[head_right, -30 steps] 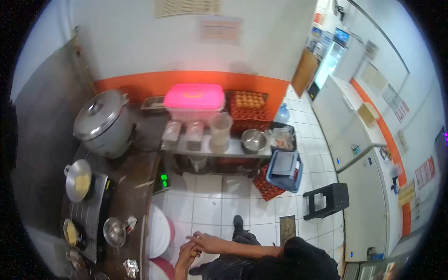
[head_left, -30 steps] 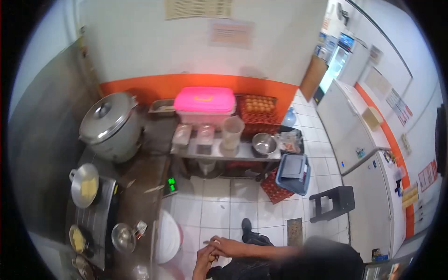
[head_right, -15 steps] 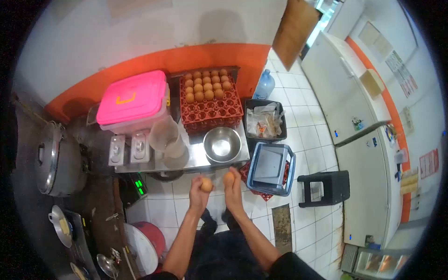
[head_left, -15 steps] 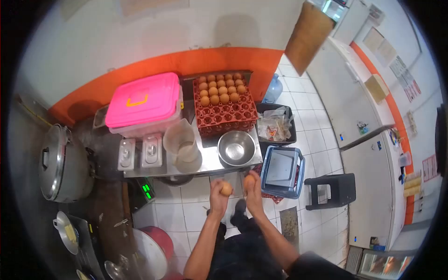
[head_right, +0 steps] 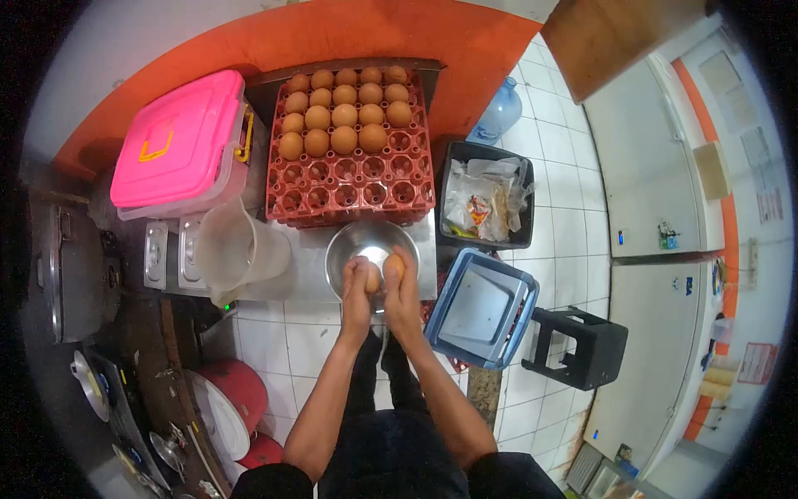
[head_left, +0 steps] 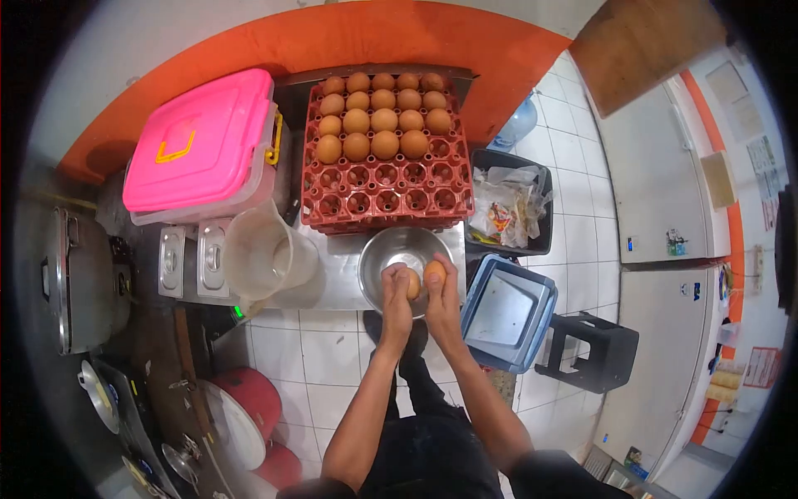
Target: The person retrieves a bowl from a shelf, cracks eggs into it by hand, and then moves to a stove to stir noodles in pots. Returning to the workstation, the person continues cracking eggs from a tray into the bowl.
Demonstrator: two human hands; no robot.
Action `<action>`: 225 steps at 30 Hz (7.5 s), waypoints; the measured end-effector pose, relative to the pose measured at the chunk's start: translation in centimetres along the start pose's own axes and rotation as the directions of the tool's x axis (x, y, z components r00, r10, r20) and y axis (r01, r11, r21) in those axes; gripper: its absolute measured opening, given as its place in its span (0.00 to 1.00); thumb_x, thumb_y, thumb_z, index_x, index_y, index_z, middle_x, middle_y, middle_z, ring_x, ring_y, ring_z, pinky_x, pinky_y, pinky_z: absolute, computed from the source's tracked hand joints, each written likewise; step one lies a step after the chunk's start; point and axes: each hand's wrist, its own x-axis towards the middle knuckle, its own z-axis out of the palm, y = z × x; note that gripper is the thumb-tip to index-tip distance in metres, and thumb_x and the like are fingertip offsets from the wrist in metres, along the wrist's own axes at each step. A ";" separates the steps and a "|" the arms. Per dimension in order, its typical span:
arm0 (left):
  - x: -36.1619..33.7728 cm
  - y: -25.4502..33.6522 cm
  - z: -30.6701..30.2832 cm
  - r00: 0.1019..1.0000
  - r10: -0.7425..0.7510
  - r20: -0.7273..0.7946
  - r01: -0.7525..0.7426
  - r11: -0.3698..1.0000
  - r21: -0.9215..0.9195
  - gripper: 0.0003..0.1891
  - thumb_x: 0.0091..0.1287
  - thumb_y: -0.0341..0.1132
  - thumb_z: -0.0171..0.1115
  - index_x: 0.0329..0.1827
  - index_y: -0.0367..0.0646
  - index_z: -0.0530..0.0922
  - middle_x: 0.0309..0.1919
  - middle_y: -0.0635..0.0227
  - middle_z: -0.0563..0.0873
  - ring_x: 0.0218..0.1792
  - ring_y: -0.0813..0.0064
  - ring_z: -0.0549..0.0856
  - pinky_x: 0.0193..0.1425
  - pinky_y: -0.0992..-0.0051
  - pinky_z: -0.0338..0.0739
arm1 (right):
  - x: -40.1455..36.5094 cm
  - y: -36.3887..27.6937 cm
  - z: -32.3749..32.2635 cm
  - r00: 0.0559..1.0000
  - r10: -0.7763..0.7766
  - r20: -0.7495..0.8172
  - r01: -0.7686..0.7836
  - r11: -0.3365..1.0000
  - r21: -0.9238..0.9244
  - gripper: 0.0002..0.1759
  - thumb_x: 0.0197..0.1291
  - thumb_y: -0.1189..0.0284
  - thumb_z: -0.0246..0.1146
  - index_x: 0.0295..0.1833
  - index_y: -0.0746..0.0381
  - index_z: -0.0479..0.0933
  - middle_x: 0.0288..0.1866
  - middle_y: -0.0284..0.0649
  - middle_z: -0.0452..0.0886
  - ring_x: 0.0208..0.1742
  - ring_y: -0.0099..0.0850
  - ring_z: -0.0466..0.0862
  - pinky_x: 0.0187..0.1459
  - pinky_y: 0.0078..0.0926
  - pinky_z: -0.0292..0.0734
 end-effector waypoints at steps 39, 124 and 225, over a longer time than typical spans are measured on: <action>1.9 -0.8 -3.8 0.994 -0.010 0.106 0.034 0.973 -0.227 0.17 0.77 0.37 0.54 0.65 0.41 0.73 0.49 0.66 0.79 0.46 0.78 0.80 0.39 0.79 0.79 | 4.0 0.5 -1.9 0.849 0.372 0.376 -0.465 0.863 0.198 0.23 0.81 0.57 0.50 0.71 0.59 0.69 0.40 0.33 0.78 0.31 0.17 0.70 0.33 0.13 0.66; 0.4 2.7 -1.2 0.958 0.269 -0.099 -0.182 0.839 0.512 0.15 0.59 0.31 0.77 0.47 0.38 0.84 0.43 0.58 0.88 0.44 0.64 0.88 0.50 0.69 0.81 | 8.2 0.6 -5.9 0.955 0.097 0.281 0.021 0.921 -0.388 0.12 0.62 0.70 0.67 0.49 0.60 0.86 0.38 0.38 0.88 0.38 0.31 0.87 0.42 0.29 0.82; 1.9 4.7 -1.6 0.948 0.278 0.156 -0.314 0.898 0.308 0.16 0.60 0.19 0.71 0.52 0.32 0.82 0.49 0.60 0.84 0.50 0.70 0.87 0.57 0.73 0.85 | 5.9 -0.5 -4.9 0.927 0.283 0.246 -0.277 0.959 -0.058 0.19 0.63 0.68 0.70 0.58 0.61 0.82 0.45 0.39 0.87 0.40 0.28 0.87 0.42 0.27 0.83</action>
